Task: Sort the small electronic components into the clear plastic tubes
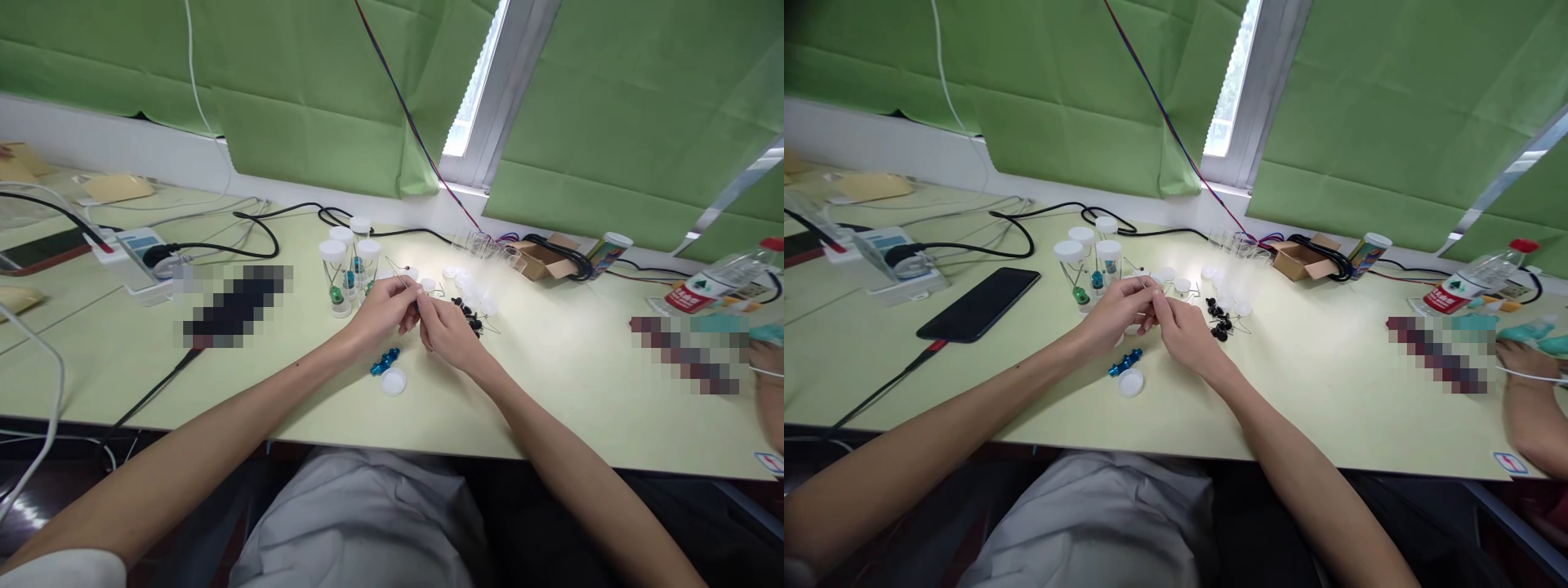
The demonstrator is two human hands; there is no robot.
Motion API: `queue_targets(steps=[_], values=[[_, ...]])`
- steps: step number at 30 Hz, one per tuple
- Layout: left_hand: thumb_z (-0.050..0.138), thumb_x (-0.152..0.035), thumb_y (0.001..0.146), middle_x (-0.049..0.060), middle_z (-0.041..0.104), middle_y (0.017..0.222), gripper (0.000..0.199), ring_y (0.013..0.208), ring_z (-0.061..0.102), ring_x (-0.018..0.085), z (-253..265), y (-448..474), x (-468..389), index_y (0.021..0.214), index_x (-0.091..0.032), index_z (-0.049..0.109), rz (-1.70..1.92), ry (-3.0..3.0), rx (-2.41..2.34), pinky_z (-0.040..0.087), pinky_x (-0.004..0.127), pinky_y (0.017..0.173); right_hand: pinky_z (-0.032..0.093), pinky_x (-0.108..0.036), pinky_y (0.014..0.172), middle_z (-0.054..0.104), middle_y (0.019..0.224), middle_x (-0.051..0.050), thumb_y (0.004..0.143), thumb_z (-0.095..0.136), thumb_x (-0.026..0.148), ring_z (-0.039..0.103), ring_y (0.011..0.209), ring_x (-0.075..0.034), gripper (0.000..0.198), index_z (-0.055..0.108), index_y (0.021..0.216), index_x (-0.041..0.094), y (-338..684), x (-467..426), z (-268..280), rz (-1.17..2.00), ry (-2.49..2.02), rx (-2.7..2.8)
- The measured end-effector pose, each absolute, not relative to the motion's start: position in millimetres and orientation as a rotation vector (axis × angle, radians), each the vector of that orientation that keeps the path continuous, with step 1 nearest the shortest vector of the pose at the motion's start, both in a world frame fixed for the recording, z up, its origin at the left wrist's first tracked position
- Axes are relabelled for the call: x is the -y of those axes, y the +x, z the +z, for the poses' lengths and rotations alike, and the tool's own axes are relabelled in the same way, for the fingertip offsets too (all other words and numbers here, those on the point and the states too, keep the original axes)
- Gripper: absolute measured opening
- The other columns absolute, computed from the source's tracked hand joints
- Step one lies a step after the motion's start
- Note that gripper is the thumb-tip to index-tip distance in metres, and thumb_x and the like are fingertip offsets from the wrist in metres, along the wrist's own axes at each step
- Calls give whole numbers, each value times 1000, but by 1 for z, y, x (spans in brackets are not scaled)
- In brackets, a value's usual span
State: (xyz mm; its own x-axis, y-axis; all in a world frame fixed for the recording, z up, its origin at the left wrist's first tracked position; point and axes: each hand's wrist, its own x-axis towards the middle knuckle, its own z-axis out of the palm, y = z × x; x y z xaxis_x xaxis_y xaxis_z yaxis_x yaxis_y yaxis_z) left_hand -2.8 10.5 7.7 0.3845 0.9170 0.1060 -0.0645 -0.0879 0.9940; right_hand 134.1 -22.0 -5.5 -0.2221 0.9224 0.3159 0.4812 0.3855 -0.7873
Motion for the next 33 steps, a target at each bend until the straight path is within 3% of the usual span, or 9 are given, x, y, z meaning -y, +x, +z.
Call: queue_targets(steps=[5, 33], values=[[55, -24, 89, 0, 49, 58, 23, 49, 48, 9, 5, -3, -13, 67, -17, 54, 994, 1449, -834, 37, 22, 44, 45, -30, 76, 51, 43, 2, 103, 25, 56, 55, 50, -16, 61, 55, 62, 22, 135, 21, -7, 683, -1240, 1860], [54, -25, 88, 0, 50, 57, 22, 50, 49, 10, 6, -5, -13, 68, -17, 53, 942, 1496, -864, 39, 22, 45, 45, -28, 78, 52, 46, 2, 105, 25, 48, 64, 64, -16, 60, 57, 62, 22, 135, 21, -9, 644, -1266, 1894]])
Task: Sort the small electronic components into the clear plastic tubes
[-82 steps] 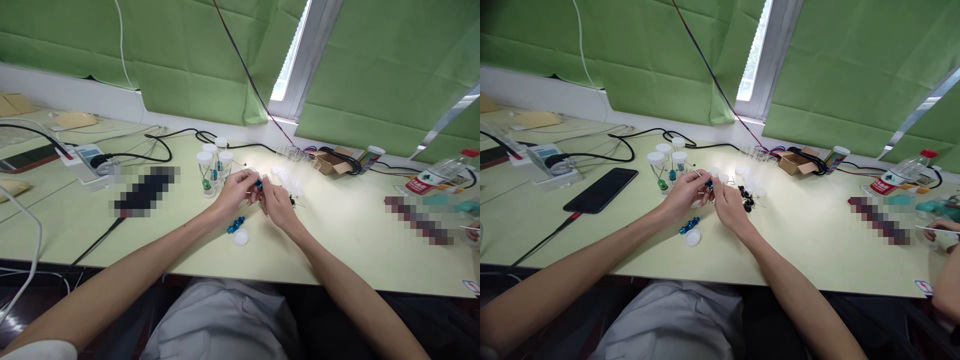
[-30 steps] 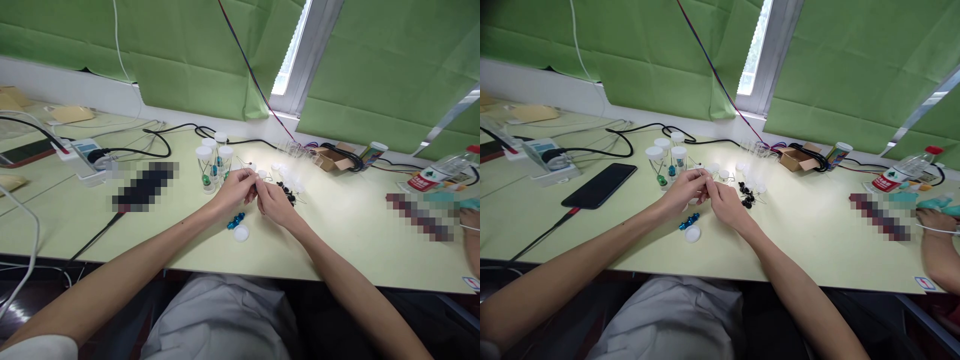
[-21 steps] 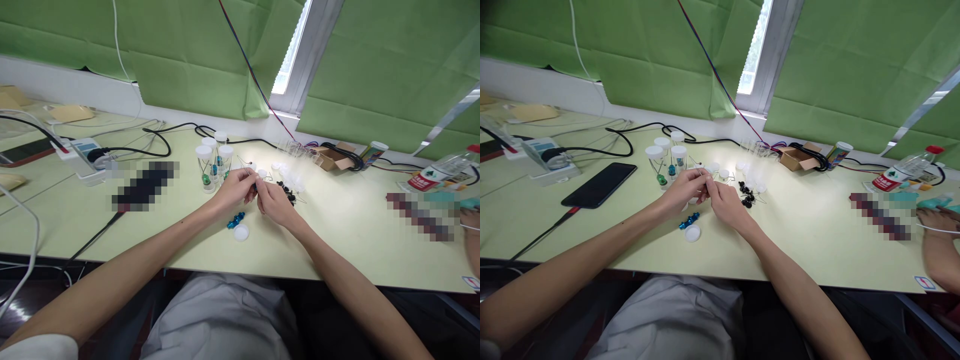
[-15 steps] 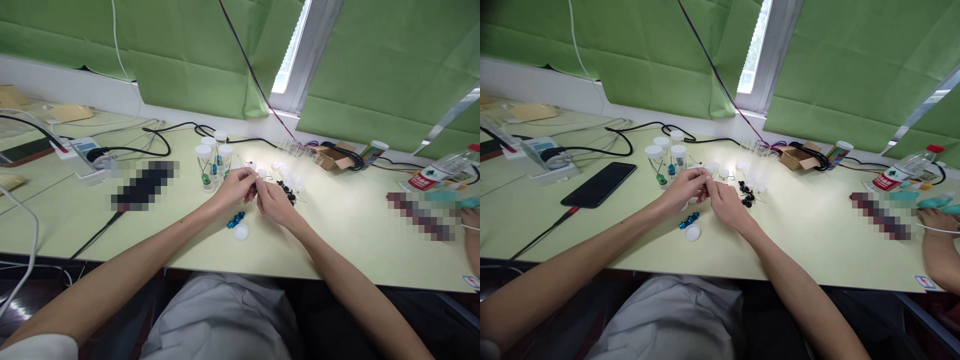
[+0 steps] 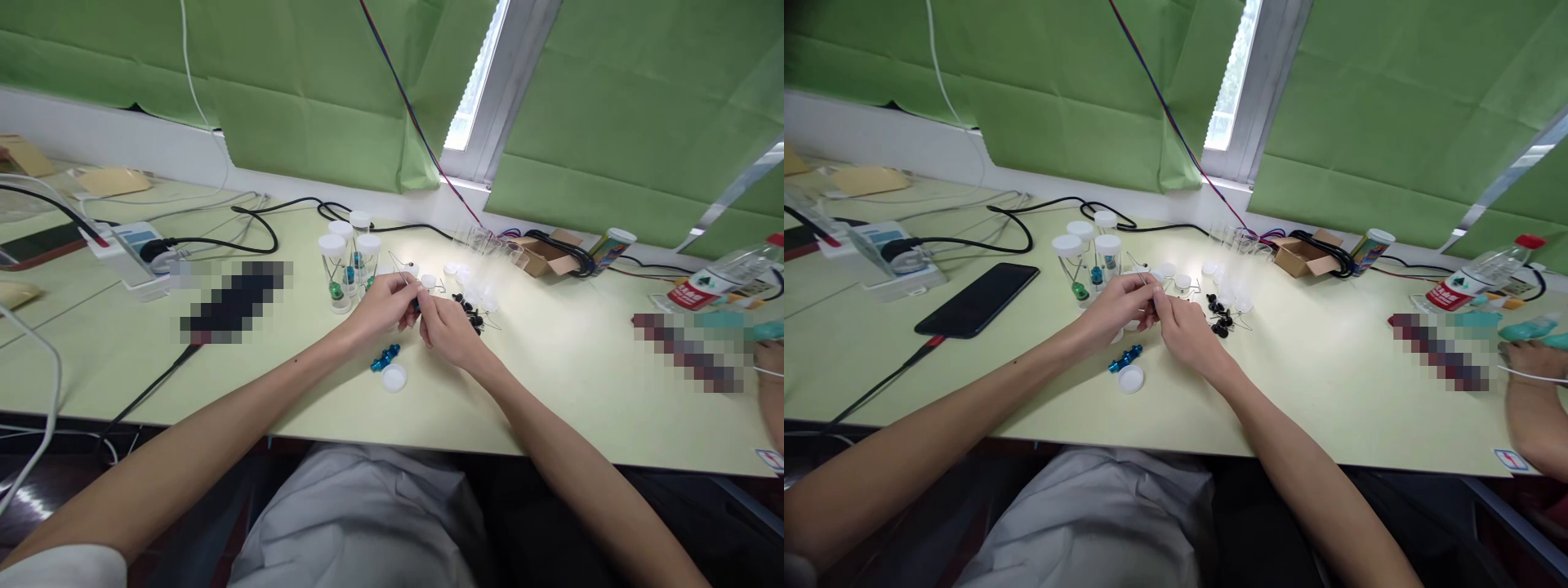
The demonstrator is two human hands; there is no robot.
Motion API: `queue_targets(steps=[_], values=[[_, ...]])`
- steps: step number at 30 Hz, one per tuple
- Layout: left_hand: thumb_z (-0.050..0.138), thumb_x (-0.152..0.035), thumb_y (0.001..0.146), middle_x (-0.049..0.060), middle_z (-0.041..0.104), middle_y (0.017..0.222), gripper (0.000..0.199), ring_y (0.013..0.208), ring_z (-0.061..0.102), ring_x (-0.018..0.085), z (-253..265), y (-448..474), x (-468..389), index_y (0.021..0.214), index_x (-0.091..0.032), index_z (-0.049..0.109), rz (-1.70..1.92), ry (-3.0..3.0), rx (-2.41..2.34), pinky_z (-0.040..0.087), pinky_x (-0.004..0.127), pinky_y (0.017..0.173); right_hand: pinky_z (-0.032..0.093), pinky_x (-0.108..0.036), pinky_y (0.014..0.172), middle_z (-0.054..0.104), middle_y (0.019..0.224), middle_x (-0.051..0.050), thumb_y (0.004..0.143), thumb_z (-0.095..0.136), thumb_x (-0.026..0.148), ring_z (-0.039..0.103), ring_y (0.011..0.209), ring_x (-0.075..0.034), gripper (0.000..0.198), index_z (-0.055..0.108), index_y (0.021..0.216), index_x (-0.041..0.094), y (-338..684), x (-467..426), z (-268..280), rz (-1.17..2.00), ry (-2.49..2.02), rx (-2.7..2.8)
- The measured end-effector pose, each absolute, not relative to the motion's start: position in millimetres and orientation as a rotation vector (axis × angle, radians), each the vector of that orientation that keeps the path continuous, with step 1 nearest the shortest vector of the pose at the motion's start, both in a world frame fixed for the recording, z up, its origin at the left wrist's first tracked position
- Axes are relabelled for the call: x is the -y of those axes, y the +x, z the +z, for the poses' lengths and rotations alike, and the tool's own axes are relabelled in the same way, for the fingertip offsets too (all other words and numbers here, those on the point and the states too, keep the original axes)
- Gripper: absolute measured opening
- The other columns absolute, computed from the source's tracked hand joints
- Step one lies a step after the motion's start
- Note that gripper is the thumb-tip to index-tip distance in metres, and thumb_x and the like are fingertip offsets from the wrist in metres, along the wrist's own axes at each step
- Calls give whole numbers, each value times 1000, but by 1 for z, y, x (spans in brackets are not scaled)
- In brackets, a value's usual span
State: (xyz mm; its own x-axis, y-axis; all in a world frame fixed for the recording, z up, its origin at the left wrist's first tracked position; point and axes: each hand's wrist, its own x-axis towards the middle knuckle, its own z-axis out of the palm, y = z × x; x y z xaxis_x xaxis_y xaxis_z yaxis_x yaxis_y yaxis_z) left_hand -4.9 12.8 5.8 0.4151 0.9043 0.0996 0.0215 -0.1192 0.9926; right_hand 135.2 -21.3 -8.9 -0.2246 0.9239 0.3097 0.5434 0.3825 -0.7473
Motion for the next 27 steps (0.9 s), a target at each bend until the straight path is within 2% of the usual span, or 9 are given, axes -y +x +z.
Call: queue_targets(steps=[8, 15, 27], values=[[57, -26, 86, 1, 53, 56, 21, 50, 52, 10, 4, -6, -15, 67, -17, 55, 932, 1494, -859, 36, 21, 44, 46, -30, 78, 52, 47, 1, 104, 21, 52, 64, 65, -17, 62, 58, 65, 22, 137, 20, -11, 637, -1275, 1917], [56, -25, 86, 2, 55, 58, 21, 52, 53, 11, 4, -6, -16, 67, -17, 55, 920, 1521, -879, 39, 21, 44, 45, -31, 79, 52, 47, 0, 105, 21, 46, 64, 67, -18, 61, 55, 61, 23, 138, 20, -12, 633, -1272, 1927], [56, -25, 87, 2, 54, 58, 22, 51, 53, 11, 5, -5, -17, 67, -17, 55, 891, 1541, -893, 40, 21, 44, 45, -30, 78, 53, 48, 1, 105, 22, 47, 63, 67, -18, 60, 66, 73, 22, 139, 18, -15, 606, -1294, 1933]])
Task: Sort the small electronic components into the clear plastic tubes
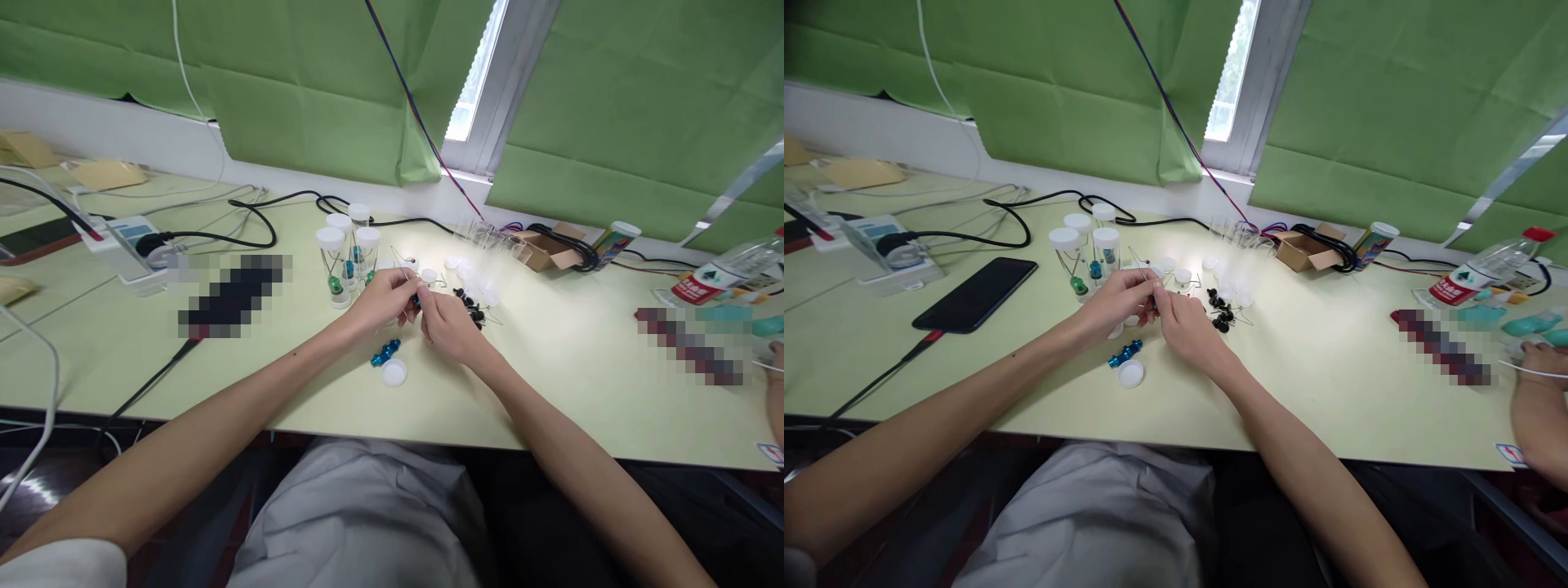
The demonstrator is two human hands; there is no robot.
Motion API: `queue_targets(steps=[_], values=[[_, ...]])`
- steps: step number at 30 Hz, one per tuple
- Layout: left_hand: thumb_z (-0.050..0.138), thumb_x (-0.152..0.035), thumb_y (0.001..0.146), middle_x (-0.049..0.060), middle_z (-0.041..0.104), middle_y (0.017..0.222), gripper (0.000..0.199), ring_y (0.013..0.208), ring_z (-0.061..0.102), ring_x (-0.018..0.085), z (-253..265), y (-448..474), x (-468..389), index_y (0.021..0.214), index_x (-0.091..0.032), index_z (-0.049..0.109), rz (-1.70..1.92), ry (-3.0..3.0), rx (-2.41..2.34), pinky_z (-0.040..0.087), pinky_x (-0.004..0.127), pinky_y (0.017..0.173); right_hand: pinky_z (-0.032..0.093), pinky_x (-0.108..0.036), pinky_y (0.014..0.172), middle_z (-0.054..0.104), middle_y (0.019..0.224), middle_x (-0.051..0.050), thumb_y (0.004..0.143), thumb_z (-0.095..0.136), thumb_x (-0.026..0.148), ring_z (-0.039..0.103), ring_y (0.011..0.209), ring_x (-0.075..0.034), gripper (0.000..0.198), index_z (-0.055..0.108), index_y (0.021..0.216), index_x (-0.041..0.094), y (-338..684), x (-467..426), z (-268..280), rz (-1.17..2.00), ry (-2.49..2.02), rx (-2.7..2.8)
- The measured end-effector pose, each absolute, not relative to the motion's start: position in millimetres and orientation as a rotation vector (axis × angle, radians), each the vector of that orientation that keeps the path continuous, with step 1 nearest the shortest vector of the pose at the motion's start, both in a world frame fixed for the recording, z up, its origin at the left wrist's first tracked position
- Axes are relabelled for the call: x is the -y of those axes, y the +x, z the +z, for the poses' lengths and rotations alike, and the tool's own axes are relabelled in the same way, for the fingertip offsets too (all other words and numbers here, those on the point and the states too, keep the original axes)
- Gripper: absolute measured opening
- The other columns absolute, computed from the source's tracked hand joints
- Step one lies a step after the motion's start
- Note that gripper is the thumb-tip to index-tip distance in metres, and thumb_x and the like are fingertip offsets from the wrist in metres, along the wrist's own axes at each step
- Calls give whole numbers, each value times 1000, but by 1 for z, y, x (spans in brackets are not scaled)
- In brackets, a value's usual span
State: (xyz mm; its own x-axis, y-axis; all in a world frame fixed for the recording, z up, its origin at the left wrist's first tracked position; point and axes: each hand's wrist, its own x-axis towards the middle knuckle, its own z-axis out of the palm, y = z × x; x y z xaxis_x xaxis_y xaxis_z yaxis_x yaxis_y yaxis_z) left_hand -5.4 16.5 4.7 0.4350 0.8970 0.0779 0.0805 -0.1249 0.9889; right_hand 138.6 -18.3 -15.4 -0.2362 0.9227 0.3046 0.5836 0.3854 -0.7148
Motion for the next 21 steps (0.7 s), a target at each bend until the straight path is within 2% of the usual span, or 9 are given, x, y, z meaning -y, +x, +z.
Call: queue_targets(steps=[12, 21], values=[[58, -26, 88, 1, 55, 60, 21, 49, 53, 9, 2, -4, -17, 70, -16, 57, 952, 1438, -833, 41, 21, 46, 45, -28, 73, 53, 48, 1, 104, 24, 52, 62, 62, -17, 59, 53, 62, 22, 136, 21, -9, 647, -1285, 1856], [61, -25, 88, 0, 54, 61, 21, 47, 51, 8, 6, -1, -14, 69, -16, 56, 1076, 1254, -822, 41, 21, 45, 39, -27, 56, 55, 52, 3, 99, 38, 57, 52, 47, -13, 44, 49, 74, 22, 135, 21, -10, 626, -1307, 1787]])
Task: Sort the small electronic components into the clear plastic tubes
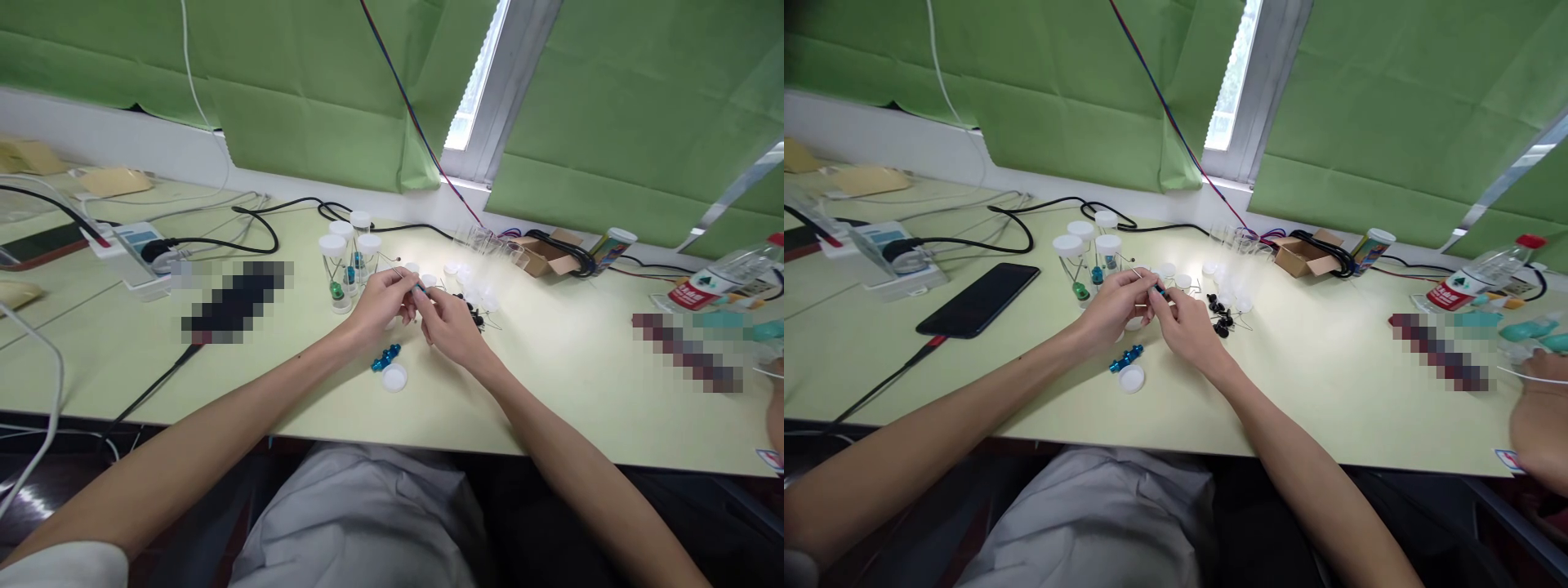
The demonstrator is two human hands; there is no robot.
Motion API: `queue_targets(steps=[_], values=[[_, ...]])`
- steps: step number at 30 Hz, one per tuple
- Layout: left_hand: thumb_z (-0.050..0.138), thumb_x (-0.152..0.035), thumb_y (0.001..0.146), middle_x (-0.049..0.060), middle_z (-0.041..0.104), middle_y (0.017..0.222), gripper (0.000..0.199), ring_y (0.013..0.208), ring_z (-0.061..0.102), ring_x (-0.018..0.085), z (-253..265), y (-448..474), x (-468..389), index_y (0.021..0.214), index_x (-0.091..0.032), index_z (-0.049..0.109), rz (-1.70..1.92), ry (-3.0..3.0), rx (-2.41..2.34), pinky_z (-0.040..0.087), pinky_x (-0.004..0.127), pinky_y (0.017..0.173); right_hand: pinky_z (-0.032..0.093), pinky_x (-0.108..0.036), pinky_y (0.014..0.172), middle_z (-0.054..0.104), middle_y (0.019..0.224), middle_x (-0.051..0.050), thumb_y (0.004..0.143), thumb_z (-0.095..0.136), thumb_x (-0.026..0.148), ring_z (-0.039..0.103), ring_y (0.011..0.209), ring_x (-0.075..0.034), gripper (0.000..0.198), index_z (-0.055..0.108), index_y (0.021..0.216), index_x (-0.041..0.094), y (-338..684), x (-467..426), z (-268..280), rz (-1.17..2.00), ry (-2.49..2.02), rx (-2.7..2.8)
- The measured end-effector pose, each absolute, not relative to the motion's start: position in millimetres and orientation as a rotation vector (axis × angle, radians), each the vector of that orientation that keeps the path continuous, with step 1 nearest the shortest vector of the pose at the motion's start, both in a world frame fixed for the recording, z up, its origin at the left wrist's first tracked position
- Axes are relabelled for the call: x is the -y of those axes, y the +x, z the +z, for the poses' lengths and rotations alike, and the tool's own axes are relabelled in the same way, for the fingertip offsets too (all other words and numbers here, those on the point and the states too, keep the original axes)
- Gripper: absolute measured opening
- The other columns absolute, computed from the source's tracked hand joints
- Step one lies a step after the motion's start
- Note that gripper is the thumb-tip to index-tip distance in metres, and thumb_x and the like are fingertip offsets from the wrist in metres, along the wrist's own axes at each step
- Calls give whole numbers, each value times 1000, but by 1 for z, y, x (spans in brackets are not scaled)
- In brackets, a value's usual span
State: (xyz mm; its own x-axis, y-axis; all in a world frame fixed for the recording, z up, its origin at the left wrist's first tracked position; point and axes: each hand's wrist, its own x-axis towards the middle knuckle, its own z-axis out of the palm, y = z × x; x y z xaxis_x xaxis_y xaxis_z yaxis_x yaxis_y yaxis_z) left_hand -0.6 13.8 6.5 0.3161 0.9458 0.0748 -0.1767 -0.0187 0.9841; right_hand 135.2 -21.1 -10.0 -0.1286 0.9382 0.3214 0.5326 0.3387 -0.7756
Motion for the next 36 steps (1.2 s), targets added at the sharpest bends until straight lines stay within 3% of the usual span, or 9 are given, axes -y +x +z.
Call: queue_targets(steps=[3, 9, 15, 21, 26, 36], values=[[61, -26, 88, 0, 54, 61, 22, 47, 51, 8, 7, -1, -14, 69, -16, 56, 1083, 1229, -807, 40, 21, 44, 38, -27, 54, 55, 52, 3, 99, 41, 56, 52, 46, -13, 43, 48, 74, 22, 135, 21, -11, 616, -1303, 1779], [60, -25, 89, -1, 52, 57, 24, 46, 52, 9, 7, -1, -14, 68, -16, 53, 1039, 1244, -763, 39, 21, 44, 44, -28, 70, 52, 44, 2, 102, 28, 55, 60, 58, -16, 59, 54, 63, 22, 135, 21, -9, 600, -1259, 1810], [59, -26, 90, -2, 50, 54, 24, 45, 52, 10, 10, -1, -11, 68, -17, 52, 1042, 1228, -764, 38, 22, 44, 44, -29, 69, 52, 44, 0, 102, 22, 57, 60, 57, -16, 65, 52, 57, 22, 135, 21, -8, 618, -1289, 1780], [60, -26, 88, -1, 52, 58, 24, 46, 50, 8, 10, 0, -11, 67, -17, 53, 1090, 1220, -778, 39, 21, 44, 37, -27, 53, 50, 48, 5, 97, 39, 62, 47, 44, -12, 48, 50, 74, 22, 134, 22, -9, 614, -1287, 1698], [62, -26, 86, 0, 54, 61, 21, 45, 49, 8, 9, 0, -11, 68, -16, 56, 1135, 1210, -778, 38, 21, 42, 30, -25, 49, 41, 45, 8, 95, 48, 58, 34, 41, -10, 41, 45, 75, 22, 134, 21, -12, 578, -1266, 1681], [62, -28, 88, -1, 51, 55, 26, 46, 49, 9, 10, 0, -10, 66, -17, 52, 1078, 1257, -757, 39, 22, 45, 41, -26, 62, 55, 50, 1, 101, 32, 54, 57, 55, -14, 56, 56, 63, 20, 134, 21, -9, 542, -1266, 1741]])
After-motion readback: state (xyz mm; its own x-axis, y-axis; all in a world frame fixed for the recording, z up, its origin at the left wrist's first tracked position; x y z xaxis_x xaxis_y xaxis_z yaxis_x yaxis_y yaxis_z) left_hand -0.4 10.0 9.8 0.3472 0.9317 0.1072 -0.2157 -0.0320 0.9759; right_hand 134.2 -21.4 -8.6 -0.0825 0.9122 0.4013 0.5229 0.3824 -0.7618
